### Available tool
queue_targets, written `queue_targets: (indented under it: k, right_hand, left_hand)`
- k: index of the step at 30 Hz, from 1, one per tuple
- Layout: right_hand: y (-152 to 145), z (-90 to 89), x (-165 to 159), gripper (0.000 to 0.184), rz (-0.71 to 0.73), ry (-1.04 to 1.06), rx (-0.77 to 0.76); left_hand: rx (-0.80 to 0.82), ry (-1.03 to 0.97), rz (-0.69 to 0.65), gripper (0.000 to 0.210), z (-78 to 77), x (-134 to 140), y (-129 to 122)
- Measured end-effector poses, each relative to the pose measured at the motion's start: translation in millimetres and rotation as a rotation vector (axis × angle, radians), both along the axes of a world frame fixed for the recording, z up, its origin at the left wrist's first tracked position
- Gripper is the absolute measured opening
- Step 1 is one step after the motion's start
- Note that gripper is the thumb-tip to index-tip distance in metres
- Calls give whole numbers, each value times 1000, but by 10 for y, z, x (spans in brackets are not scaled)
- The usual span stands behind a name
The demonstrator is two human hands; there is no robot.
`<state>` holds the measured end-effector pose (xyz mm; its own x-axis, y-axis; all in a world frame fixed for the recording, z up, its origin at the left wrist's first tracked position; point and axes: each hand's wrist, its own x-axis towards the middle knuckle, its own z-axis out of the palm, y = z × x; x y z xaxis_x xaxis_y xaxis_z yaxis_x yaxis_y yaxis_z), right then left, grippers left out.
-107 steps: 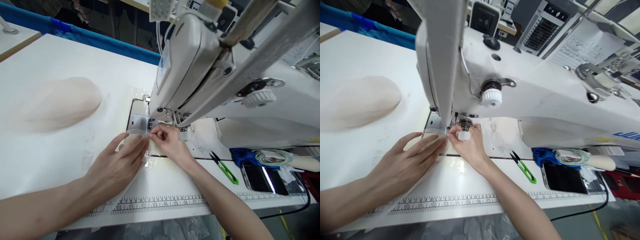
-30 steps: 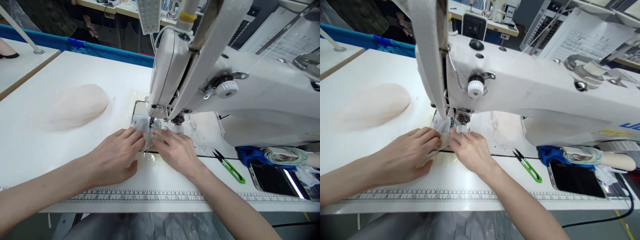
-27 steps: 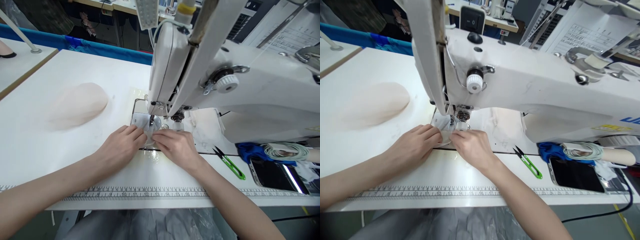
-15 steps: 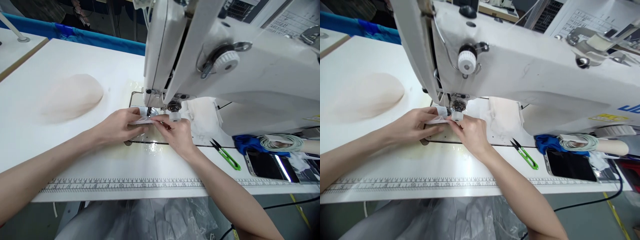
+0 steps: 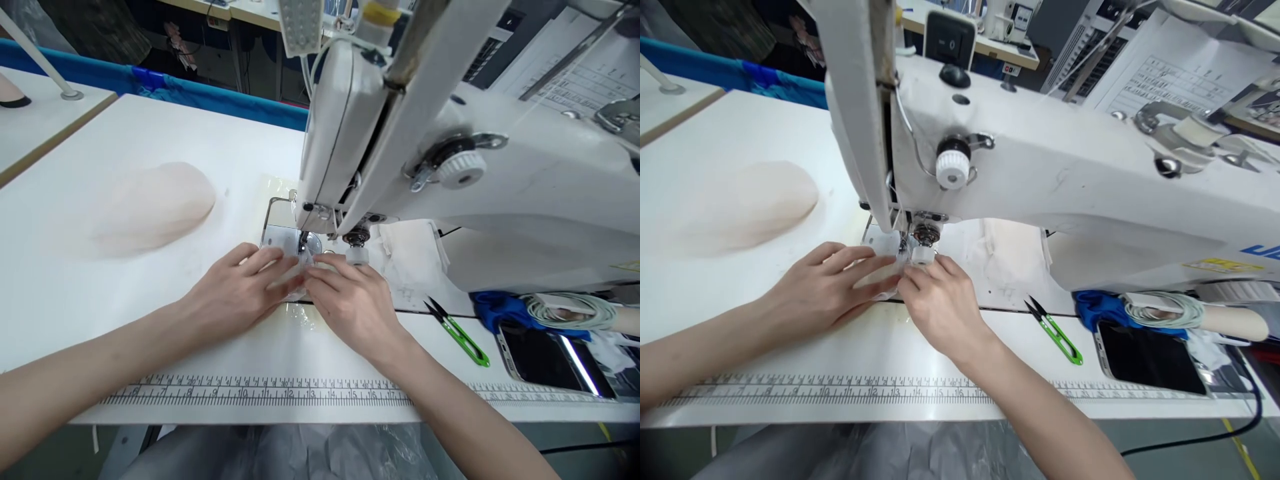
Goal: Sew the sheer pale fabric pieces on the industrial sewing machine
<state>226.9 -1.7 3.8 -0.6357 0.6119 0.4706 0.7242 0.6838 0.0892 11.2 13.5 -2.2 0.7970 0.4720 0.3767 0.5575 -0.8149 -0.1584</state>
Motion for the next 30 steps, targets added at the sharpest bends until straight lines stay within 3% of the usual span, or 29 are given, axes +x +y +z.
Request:
queue_targets:
  k: [16, 23, 30]
  right_hand:
    - [77, -106, 12, 24, 8, 2, 85]
    - [155, -134, 18, 23, -26, -13, 38]
    - [87, -100, -3, 20, -16, -9, 38]
  left_hand:
    - [-81, -11, 14, 35, -71, -40, 68]
    - [-148, 1, 68, 39, -58, -29, 167]
    - [-143, -76, 19, 38, -90, -61, 72]
